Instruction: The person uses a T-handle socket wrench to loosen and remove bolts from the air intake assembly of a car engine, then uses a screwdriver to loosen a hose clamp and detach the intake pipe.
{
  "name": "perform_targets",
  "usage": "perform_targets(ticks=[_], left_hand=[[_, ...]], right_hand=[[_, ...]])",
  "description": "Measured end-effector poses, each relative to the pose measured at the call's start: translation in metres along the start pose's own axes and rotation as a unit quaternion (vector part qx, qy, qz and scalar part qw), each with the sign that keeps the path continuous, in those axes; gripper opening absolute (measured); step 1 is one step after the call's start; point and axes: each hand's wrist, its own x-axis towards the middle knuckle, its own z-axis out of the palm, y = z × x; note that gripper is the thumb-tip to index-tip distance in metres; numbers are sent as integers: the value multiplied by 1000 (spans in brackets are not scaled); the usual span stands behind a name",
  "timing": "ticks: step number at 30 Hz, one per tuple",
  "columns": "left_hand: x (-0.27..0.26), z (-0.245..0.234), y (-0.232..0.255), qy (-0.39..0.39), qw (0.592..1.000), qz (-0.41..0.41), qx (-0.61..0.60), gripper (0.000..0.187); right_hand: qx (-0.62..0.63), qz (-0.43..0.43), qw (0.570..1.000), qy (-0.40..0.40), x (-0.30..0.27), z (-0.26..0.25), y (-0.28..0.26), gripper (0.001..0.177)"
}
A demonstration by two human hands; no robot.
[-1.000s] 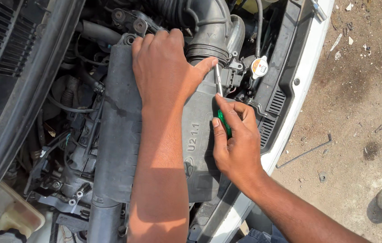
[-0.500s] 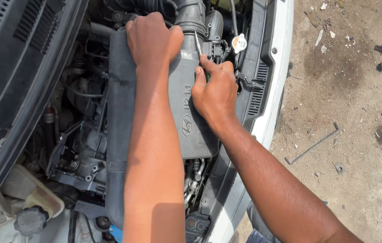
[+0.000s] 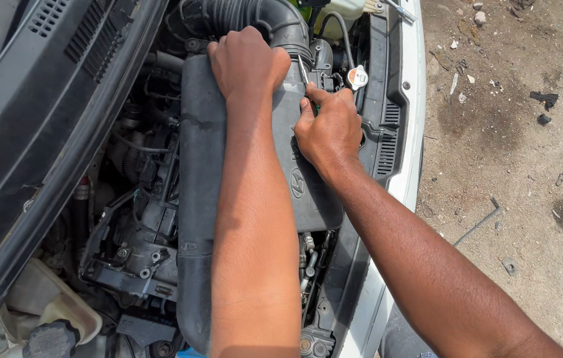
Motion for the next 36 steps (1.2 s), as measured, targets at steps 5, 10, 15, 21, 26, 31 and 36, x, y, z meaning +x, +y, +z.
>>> perform_targets(ticks=[5, 10, 15, 21, 26, 31, 36], left_hand=[[1, -2, 1, 8, 1000, 2, -2, 18], [1, -6, 2, 1, 1000, 0, -6, 17], [-2, -11, 4, -47, 999, -14, 5, 15], [0, -12, 5, -26, 1000, -8, 4, 18], [-1, -8, 0, -52, 998, -18, 14, 26], [-2, -10, 7, -55, 998, -12, 18, 44], [-3, -17, 11, -100, 993, -29, 48, 47]], right_hand=[[-7, -9, 1000, 12, 0, 2, 2, 29], [0, -16, 1000, 14, 2, 3, 2, 29], [-11, -9, 1000, -21, 4, 2, 1, 30], [-3, -6, 1000, -23, 6, 1, 0, 30], [-8, -5, 1000, -20, 2, 2, 4, 32], [65, -56, 996, 8, 0, -10, 28, 33], [154, -38, 987, -5, -1, -21, 48, 32]])
